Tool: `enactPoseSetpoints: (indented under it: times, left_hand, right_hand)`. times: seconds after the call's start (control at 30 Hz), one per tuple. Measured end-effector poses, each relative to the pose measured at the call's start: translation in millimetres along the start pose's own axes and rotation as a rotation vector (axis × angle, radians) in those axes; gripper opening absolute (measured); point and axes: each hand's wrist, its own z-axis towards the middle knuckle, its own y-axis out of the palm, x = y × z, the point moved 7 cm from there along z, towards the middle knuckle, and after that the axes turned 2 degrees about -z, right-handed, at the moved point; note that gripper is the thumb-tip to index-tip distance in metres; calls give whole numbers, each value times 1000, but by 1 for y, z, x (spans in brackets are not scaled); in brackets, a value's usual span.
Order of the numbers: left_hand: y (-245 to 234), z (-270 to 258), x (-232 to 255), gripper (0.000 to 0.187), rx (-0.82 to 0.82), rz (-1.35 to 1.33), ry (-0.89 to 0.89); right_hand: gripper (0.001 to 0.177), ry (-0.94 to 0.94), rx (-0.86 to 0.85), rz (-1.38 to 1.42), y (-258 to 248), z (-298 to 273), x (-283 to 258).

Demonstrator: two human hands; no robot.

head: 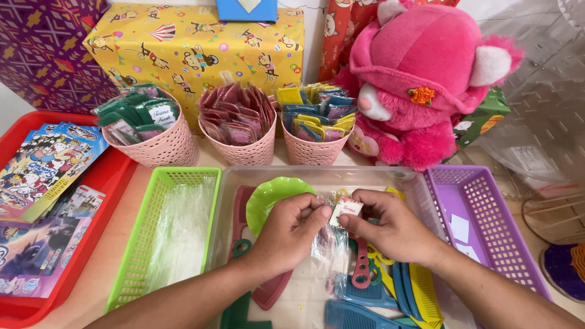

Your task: Packaging plastic combs and stickers into small clear bags and organizing them in a tray.

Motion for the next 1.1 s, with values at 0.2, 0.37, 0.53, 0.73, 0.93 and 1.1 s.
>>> enactPoseSetpoints:
  times: [0.2,0.37,0.53,0.73,0.93,1.1]
  left_hand:
    - [-2,0,5,26,15,89,36]
    - [-2,-1,18,34,2,98,73]
    - [2,-1,3,20,-14,-40,-17]
    - [7,-2,4,18,-59,-165,-54]
    - [9,-2,-8,18,-56,-158,-122]
    - [9,-1,-9,15,-30,-227,-120]
  right_hand:
    - [15,4,10,19,0,-1,1]
    - [17,-6,14,-6,-2,-1,4]
    - [12,-3,9,0,-2,0,0]
    - [12,-1,8,-12,-2,-1,0]
    - [17,-1,-4,-13,0,0,5]
    - [9,26,-5,48,2,0,-1]
